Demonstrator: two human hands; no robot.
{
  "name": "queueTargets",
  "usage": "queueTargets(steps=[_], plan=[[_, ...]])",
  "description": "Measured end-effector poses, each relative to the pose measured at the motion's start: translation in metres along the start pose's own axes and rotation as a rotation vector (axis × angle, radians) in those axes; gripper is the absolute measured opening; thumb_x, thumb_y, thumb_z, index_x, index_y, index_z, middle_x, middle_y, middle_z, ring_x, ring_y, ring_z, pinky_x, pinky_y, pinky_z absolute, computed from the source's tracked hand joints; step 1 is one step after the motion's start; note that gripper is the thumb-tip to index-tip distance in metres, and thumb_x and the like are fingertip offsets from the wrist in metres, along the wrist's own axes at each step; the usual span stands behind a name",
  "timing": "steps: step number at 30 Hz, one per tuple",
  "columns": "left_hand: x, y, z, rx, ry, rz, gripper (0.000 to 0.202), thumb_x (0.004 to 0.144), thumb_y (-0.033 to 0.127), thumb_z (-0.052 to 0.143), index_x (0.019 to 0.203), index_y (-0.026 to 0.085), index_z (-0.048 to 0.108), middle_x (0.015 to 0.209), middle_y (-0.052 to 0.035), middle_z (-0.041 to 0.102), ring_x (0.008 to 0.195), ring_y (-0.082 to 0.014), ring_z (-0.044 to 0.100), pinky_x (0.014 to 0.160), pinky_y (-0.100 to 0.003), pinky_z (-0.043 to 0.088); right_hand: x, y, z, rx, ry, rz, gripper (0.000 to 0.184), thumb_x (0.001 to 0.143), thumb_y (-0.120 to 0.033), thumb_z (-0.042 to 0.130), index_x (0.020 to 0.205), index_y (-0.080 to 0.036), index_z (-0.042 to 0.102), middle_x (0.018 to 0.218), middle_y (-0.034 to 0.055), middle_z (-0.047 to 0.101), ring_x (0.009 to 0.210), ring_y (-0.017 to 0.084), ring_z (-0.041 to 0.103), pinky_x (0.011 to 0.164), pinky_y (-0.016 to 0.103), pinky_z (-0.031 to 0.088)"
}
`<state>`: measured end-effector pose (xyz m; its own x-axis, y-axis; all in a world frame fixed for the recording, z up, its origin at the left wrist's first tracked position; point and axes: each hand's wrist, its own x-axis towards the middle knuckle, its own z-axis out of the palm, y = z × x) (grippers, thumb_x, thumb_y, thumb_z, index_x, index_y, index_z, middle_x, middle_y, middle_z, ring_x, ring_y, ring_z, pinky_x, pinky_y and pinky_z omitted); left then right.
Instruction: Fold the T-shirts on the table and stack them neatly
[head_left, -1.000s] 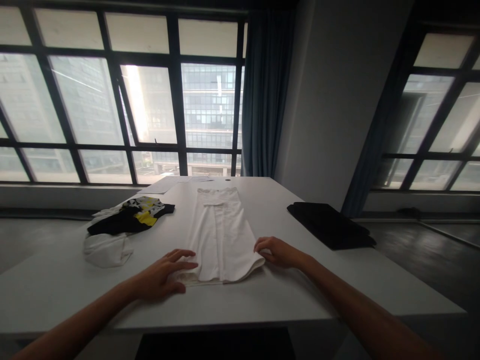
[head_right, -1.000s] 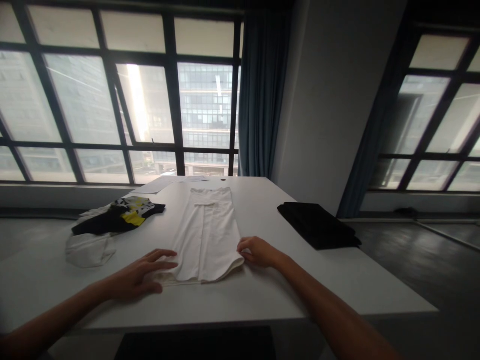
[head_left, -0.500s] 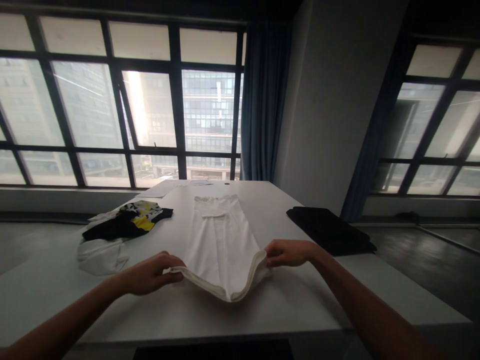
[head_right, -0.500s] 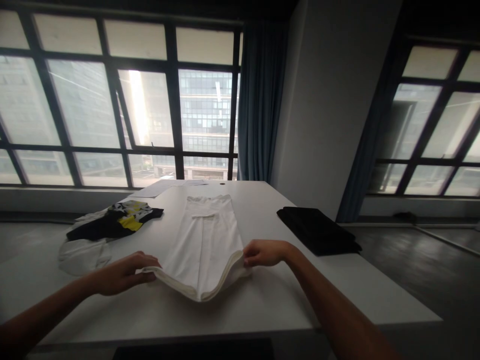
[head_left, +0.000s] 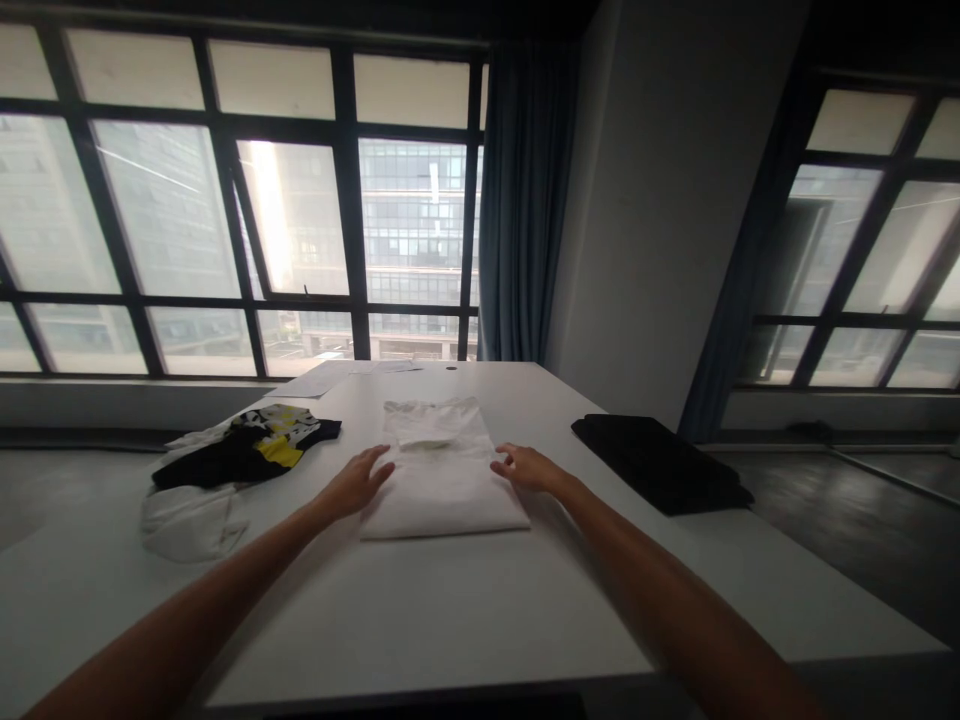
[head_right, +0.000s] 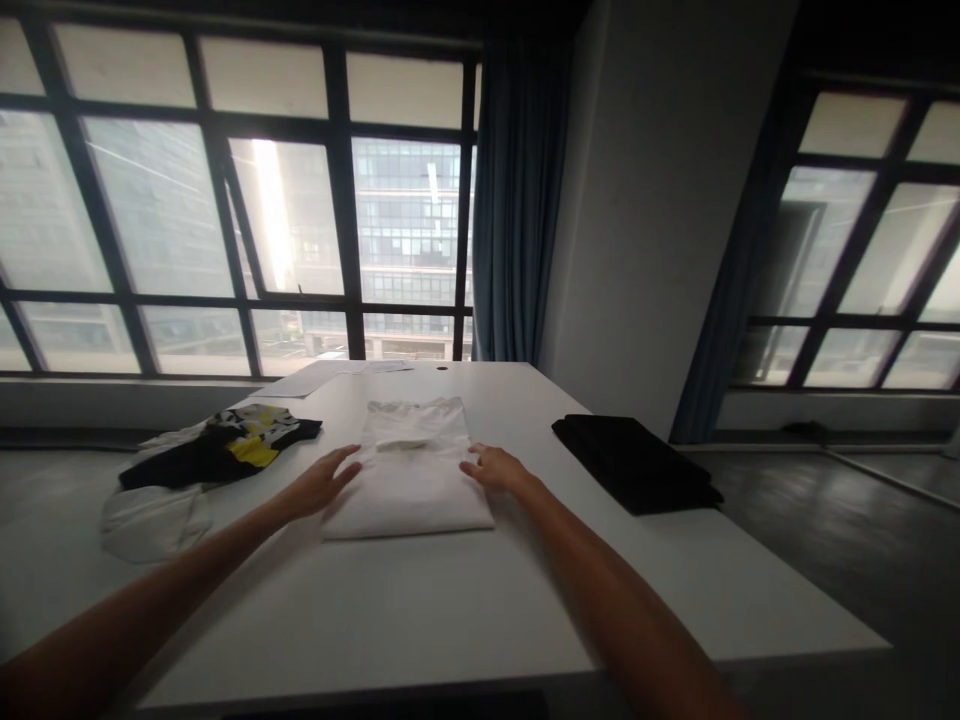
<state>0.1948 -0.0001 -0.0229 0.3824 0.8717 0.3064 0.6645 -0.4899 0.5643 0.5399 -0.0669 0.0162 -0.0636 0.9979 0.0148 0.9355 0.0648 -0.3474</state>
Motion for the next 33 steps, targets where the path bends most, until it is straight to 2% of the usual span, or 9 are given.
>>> queueTargets(steps=[3, 8, 12, 16, 19, 23, 26, 29, 33], plan=[[-0.016, 0.000, 0.017, 0.206, -0.193, 0.213, 0.072, 0.093, 0.067, 0.033, 0.144, 0.019, 0.048, 0.155, -0.0134, 0.039, 0.143, -0.0307, 0.034, 0.118, -0.049, 0.025, -0.004, 0.001, 0.018, -0.028, 0.000, -0.067, 0.051, 0.093, -0.045, 0.053, 0.136, -0.018, 0.055, 0.134, 0.0132, 0.060, 0.114, 0.024, 0.061, 0.100, 0.033, 0.044], [-0.026, -0.002, 0.029, 0.264, -0.362, 0.203, 0.068, 0.098, 0.062, 0.022, 0.152, 0.025, 0.035, 0.161, -0.0083, 0.026, 0.149, -0.0269, 0.019, 0.120, -0.049, 0.014, -0.011, 0.000, 0.032, -0.158, -0.019, -0.098, 0.053, 0.091, -0.047, 0.052, 0.135, -0.018, 0.058, 0.146, 0.0134, 0.049, 0.130, 0.031, 0.047, 0.107, 0.045, 0.038], [-0.024, -0.015, 0.017, 0.295, -0.411, 0.177, 0.070, 0.097, 0.063, 0.022, 0.154, 0.024, 0.029, 0.163, -0.0074, 0.018, 0.151, -0.0248, 0.013, 0.121, -0.048, 0.010, -0.018, 0.000, 0.026, -0.207, -0.077, -0.067, 0.052, 0.093, -0.047, 0.049, 0.139, -0.023, 0.054, 0.151, 0.0114, 0.044, 0.134, 0.032, 0.043, 0.107, 0.051, 0.036], [-0.010, -0.036, -0.003, 0.390, -0.262, 0.047, 0.070, 0.096, 0.059, 0.028, 0.151, 0.018, 0.037, 0.161, -0.0129, 0.024, 0.150, -0.0293, 0.018, 0.119, -0.051, 0.015, -0.019, 0.002, 0.022, -0.194, -0.048, -0.088, 0.050, 0.091, -0.046, 0.053, 0.134, -0.022, 0.059, 0.147, 0.0115, 0.049, 0.130, 0.030, 0.048, 0.107, 0.045, 0.037], [0.009, -0.046, -0.007, 0.375, -0.111, -0.129, 0.068, 0.092, 0.057, 0.036, 0.142, 0.012, 0.051, 0.148, -0.0195, 0.047, 0.138, -0.0333, 0.041, 0.111, -0.046, 0.032, -0.014, 0.007, 0.025, -0.167, 0.000, -0.106, 0.048, 0.090, -0.044, 0.055, 0.130, -0.018, 0.063, 0.141, 0.0133, 0.054, 0.123, 0.028, 0.054, 0.104, 0.040, 0.041], [0.036, -0.045, 0.001, 0.292, -0.059, -0.241, 0.056, 0.084, 0.055, 0.051, 0.119, 0.015, 0.068, 0.113, -0.0151, 0.072, 0.106, -0.0288, 0.065, 0.089, -0.034, 0.049, -0.008, 0.014, 0.030, -0.129, 0.026, -0.118, 0.046, 0.089, -0.043, 0.056, 0.127, -0.018, 0.064, 0.136, 0.0129, 0.057, 0.121, 0.027, 0.055, 0.104, 0.037, 0.041], [0.051, -0.039, 0.003, 0.246, -0.051, -0.279, 0.038, 0.075, 0.044, 0.064, 0.100, 0.017, 0.074, 0.089, -0.0091, 0.076, 0.085, -0.0243, 0.070, 0.071, -0.028, 0.050, -0.006, 0.018, 0.032, -0.107, 0.032, -0.131, 0.046, 0.089, -0.043, 0.057, 0.126, -0.017, 0.065, 0.134, 0.0132, 0.059, 0.120, 0.027, 0.055, 0.104, 0.037, 0.041], [0.065, -0.031, -0.005, 0.208, -0.018, -0.268, 0.020, 0.071, 0.033, 0.068, 0.084, 0.018, 0.073, 0.079, -0.0048, 0.074, 0.075, -0.0201, 0.068, 0.064, -0.025, 0.048, -0.007, 0.018, 0.031, -0.098, 0.028, -0.135, 0.045, 0.089, -0.042, 0.057, 0.126, -0.018, 0.065, 0.135, 0.0135, 0.058, 0.121, 0.027, 0.055, 0.104, 0.037, 0.041], [0.076, -0.020, -0.013, 0.186, 0.063, -0.199, 0.022, 0.081, 0.029, 0.060, 0.097, 0.018, 0.070, 0.089, -0.0042, 0.074, 0.082, -0.0180, 0.067, 0.071, -0.024, 0.049, -0.008, 0.013, 0.030, -0.121, 0.026, -0.111, 0.045, 0.089, -0.042, 0.057, 0.125, -0.017, 0.065, 0.135, 0.0132, 0.058, 0.121, 0.029, 0.055, 0.104, 0.039, 0.041]])
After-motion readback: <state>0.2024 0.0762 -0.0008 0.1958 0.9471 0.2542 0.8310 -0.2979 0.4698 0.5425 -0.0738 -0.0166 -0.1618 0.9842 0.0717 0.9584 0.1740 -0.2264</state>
